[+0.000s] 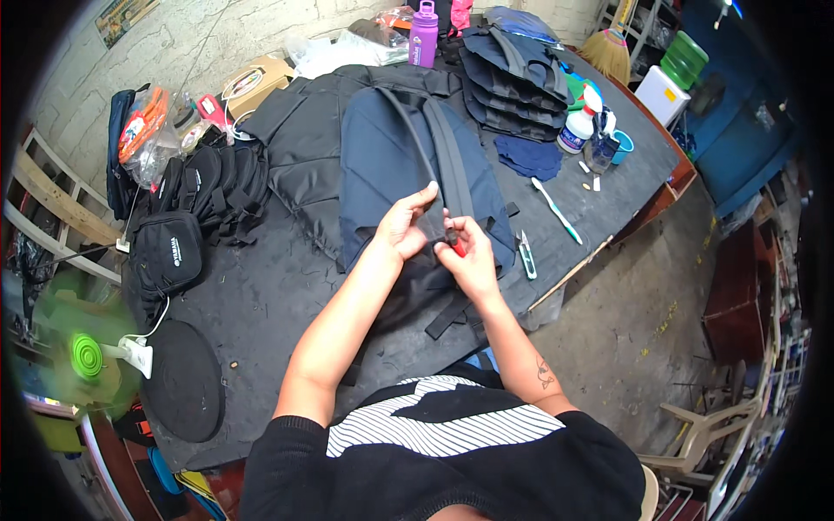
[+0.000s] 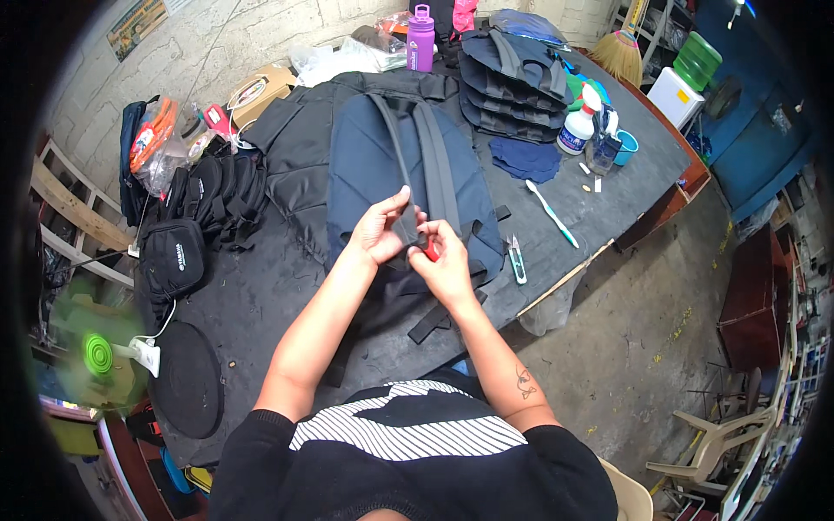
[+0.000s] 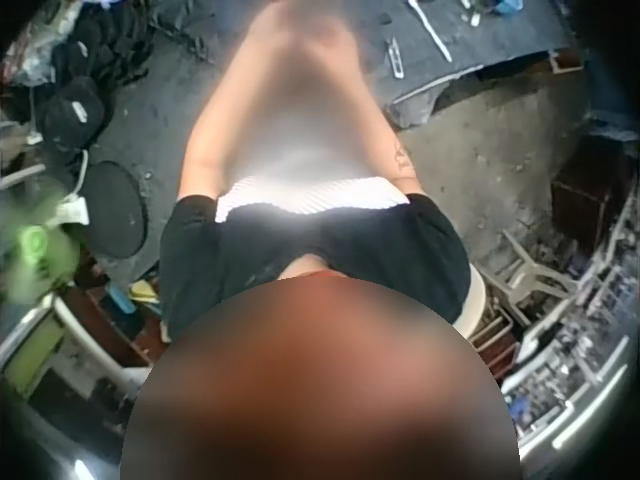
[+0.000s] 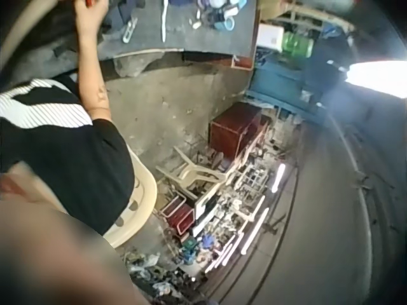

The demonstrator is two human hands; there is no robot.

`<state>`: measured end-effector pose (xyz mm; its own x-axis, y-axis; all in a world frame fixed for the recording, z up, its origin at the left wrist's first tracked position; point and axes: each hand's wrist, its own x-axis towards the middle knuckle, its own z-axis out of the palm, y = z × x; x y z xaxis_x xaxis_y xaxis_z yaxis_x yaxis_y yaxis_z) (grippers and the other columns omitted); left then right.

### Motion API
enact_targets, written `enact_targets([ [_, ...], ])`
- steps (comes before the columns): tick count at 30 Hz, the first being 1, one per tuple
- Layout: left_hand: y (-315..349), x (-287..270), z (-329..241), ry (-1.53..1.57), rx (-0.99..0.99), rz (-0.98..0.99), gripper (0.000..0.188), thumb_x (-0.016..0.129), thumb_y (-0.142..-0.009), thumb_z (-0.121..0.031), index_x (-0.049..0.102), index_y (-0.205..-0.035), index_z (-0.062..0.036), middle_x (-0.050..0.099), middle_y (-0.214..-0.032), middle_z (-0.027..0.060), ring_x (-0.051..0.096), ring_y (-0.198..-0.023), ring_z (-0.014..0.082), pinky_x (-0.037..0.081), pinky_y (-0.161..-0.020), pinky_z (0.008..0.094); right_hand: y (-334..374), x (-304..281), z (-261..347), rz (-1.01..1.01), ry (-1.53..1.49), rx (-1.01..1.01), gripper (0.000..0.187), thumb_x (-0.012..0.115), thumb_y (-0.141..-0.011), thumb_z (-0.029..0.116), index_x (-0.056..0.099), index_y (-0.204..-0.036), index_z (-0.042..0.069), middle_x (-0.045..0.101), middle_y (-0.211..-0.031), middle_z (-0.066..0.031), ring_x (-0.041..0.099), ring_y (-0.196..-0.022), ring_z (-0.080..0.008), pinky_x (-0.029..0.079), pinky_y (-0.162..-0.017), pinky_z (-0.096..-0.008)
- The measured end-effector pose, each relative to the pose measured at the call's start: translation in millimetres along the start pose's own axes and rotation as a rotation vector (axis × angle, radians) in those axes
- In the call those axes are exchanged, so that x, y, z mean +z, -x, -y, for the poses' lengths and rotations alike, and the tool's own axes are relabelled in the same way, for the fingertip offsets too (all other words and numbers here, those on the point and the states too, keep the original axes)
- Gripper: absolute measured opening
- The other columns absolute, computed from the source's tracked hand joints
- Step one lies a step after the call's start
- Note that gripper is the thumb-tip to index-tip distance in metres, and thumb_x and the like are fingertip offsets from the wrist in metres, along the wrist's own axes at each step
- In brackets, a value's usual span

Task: Finishing the assembly of a backpack by cleaning surfaces with a brush and trimming loose threads with snips.

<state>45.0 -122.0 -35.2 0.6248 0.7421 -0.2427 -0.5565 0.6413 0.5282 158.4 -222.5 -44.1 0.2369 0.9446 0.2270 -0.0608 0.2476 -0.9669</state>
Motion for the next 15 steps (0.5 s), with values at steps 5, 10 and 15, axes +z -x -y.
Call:
enact_targets([
  [5,3.0,16.4,-24.7,-0.197,0.223,-0.31,0.037,0.08,-0.071,-0.003,0.053,-0.097,0.0006,0.064,-0.088,0.0114,0.066,-0.078,0.0225,0.055,-0.072,0.0363,-4.7,-15.2,1.8,0.121,-0.223,0.234,0.015,0.062,-0.082,0.0,0.058,-0.097,0.002,0.062,-0.083,-0.0005,0.061,-0.083,-0.0075,0.045,-0.07,-0.0186],
  [10,-3.5,23.5,-22.5,-0.22,0.263,-0.45,0.036,0.078,-0.073,-0.003,0.055,-0.1,0.001,0.064,-0.089,0.0101,0.065,-0.075,0.0219,0.054,-0.071,0.0373,-5.8,-14.8,4.5,0.172,-0.459,0.302,0.018,0.061,-0.083,-0.001,0.058,-0.101,0.003,0.067,-0.083,-0.0033,0.067,-0.084,-0.0132,0.048,-0.071,-0.0202],
  [15,-13.0,-0.4,-30.1,-0.022,0.053,-0.155,0.05,0.074,-0.082,-0.017,0.045,-0.119,0.0014,0.062,-0.094,0.0114,0.064,-0.081,0.0223,0.054,-0.072,0.0396,-8.0,-14.3,-0.7,0.178,-0.471,0.278,0.021,0.062,-0.082,-0.001,0.057,-0.102,0.003,0.07,-0.089,-0.0073,0.067,-0.082,-0.0113,0.042,-0.06,-0.0153],
])
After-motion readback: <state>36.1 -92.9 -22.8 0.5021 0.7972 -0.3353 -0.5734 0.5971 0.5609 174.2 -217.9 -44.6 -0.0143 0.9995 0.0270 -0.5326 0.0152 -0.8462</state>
